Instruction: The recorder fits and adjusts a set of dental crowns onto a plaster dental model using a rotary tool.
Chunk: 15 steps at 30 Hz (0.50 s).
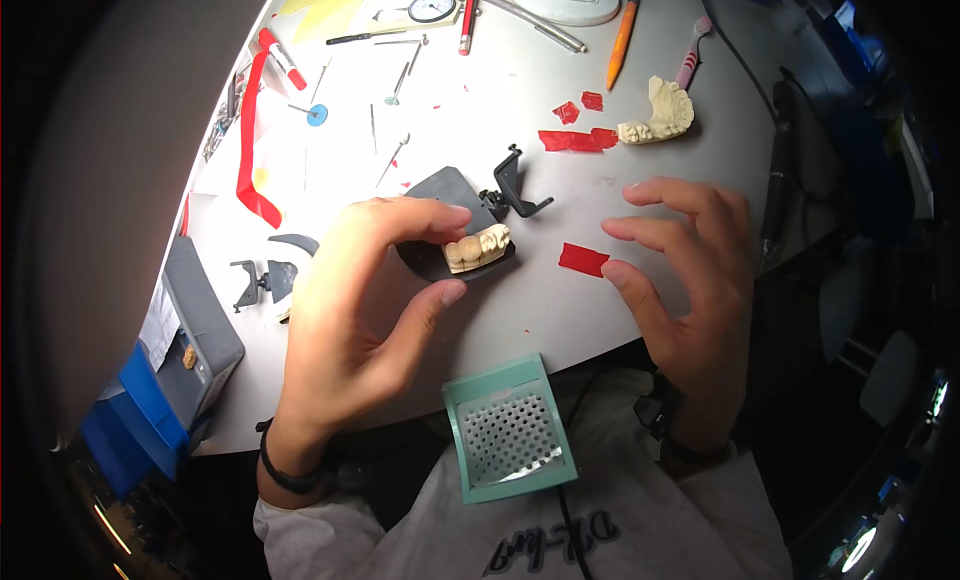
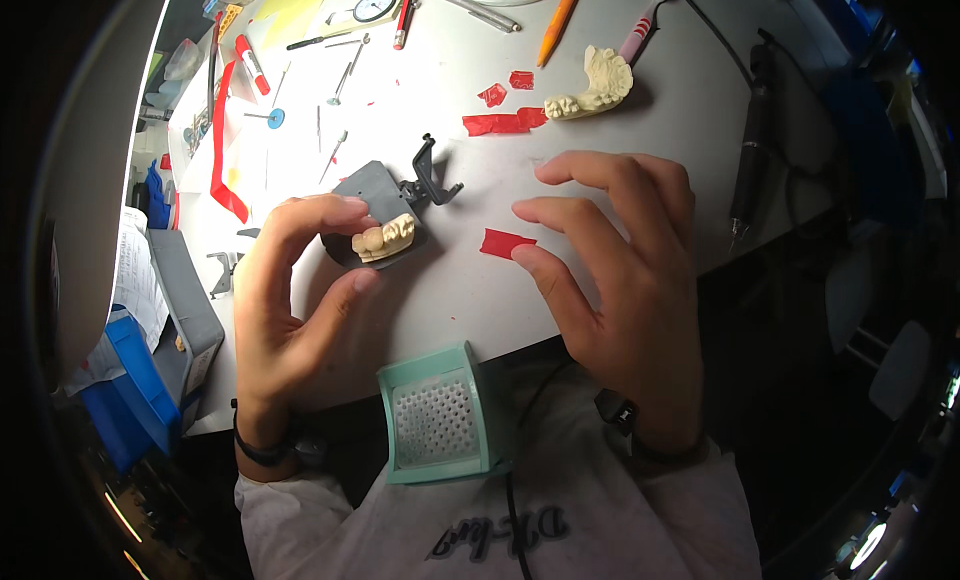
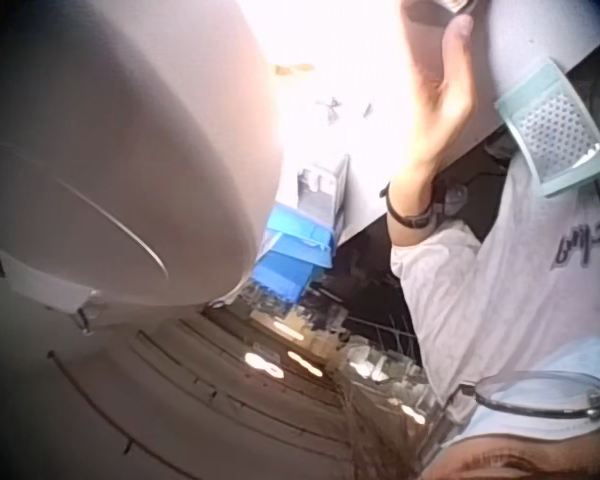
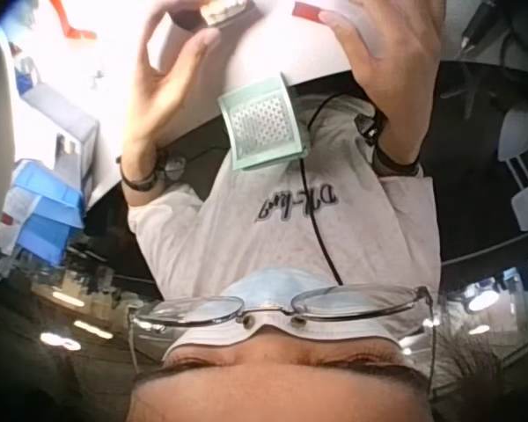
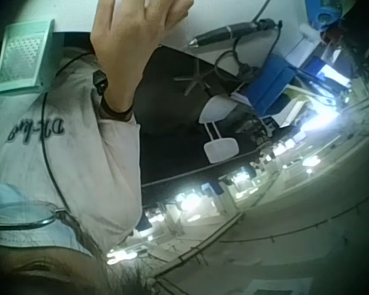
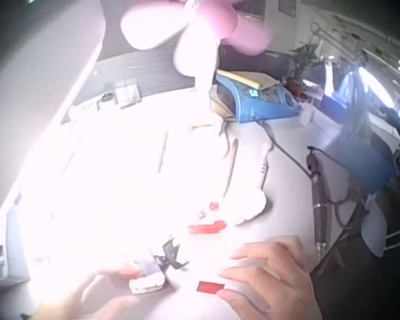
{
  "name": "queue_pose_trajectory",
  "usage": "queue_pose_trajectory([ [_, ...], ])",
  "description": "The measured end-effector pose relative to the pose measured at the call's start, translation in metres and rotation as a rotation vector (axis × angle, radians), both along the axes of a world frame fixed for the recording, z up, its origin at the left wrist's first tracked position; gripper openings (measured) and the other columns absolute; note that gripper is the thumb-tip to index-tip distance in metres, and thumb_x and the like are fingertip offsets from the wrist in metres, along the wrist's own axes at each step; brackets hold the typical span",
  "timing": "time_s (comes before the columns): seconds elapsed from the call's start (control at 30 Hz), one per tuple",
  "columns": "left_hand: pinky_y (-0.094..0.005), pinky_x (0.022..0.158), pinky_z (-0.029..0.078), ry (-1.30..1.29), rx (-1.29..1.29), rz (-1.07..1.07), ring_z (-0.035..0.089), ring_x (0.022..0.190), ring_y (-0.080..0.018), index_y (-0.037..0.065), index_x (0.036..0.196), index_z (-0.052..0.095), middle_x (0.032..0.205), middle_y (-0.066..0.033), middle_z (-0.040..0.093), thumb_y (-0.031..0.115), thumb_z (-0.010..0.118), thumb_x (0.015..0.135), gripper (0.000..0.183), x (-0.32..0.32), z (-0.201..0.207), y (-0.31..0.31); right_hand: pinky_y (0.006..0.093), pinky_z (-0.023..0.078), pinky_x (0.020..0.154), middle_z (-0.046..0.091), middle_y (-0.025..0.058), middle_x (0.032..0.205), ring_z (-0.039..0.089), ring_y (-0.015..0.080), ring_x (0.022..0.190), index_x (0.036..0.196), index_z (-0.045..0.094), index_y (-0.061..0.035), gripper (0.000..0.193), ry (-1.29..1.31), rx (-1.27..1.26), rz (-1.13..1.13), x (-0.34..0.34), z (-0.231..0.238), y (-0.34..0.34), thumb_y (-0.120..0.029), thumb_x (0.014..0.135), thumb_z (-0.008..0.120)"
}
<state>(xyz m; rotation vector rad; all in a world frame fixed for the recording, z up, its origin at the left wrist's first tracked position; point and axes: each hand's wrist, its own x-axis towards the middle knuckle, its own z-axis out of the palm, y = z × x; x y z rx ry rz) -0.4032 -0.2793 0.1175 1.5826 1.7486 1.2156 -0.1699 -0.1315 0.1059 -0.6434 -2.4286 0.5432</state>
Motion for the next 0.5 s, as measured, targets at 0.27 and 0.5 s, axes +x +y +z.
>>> queue_pose_trajectory([
  [0.27, -0.043, 0.108, 0.048, 0.26, -0.114, -0.008, 0.061, 0.119, -0.0339, 0.004, 0.117, 0.073, 0.114, -0.0108, 0.073, -0.021, 0.06, 0.076, 0.05, -0.011, 0.0, 0.008, 0.0442, 0.047, 0.094, 0.064, 0.0092, 0.119, 0.055, 0.0326, 0.111, 0.095, 0.067, -0.0047, 0.014, -0.031, -0.109, -0.067, 0.005, -0.02, -0.012, -0.005, 0.086, 0.079],
  [0.5, -0.0459, 0.115, 0.045, 0.091, -0.137, -0.151, 0.062, 0.127, -0.0344, 0.003, 0.115, 0.073, 0.116, -0.0109, 0.073, -0.018, 0.057, 0.078, 0.045, -0.012, 0.008, 0.011, 0.0426, 0.047, 0.087, 0.064, 0.0123, 0.106, 0.058, 0.0307, 0.099, 0.097, 0.062, -0.0017, 0.007, 0.053, -0.219, -0.129, 0.012, -0.01, -0.007, -0.004, 0.098, 0.068],
])
